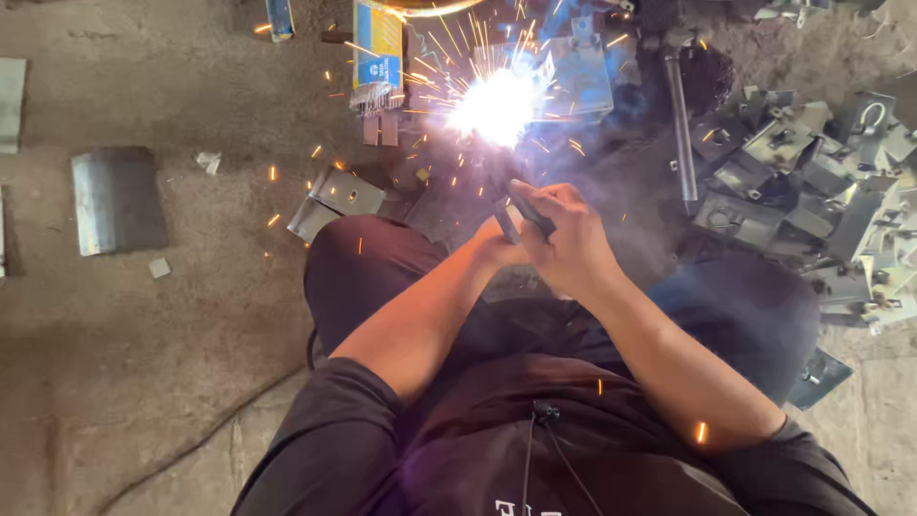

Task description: The person sits on the floor and welds small metal plates using a handheld welding torch. They pick up metal plates and small metal rings from bowls, place them on a work surface, and weld them together. The person also uses a hammer to tap the metal pieces and occasionally flips the plates to weld different sides.

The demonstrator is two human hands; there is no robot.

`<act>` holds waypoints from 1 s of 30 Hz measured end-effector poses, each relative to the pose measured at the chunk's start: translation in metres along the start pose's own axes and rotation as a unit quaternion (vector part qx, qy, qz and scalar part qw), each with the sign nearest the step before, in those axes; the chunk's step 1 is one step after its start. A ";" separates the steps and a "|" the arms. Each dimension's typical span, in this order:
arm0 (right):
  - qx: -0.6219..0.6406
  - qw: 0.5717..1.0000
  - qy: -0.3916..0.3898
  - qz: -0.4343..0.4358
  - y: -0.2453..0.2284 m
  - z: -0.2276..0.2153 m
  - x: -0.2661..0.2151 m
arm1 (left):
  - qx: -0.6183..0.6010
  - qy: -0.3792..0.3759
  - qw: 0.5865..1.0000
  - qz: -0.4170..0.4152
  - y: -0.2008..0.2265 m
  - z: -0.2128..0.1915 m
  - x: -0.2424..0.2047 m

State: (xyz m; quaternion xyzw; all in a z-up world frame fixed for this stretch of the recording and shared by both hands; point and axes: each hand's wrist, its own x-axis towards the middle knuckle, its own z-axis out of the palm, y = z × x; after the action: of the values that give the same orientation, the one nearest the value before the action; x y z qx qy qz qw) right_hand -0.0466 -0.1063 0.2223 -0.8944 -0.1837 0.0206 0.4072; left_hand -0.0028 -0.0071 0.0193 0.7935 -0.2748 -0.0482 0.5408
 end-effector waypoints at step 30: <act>0.618 0.567 0.512 0.187 0.282 -0.132 -0.289 | -0.405 0.436 0.770 -0.229 -0.019 -0.122 0.080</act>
State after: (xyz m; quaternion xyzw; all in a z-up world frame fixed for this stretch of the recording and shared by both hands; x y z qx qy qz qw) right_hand -0.2033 -0.4710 0.0699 -0.3000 0.2847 -0.2562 0.8737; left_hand 0.1172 0.0602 0.0703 0.4760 0.2252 0.0738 0.8469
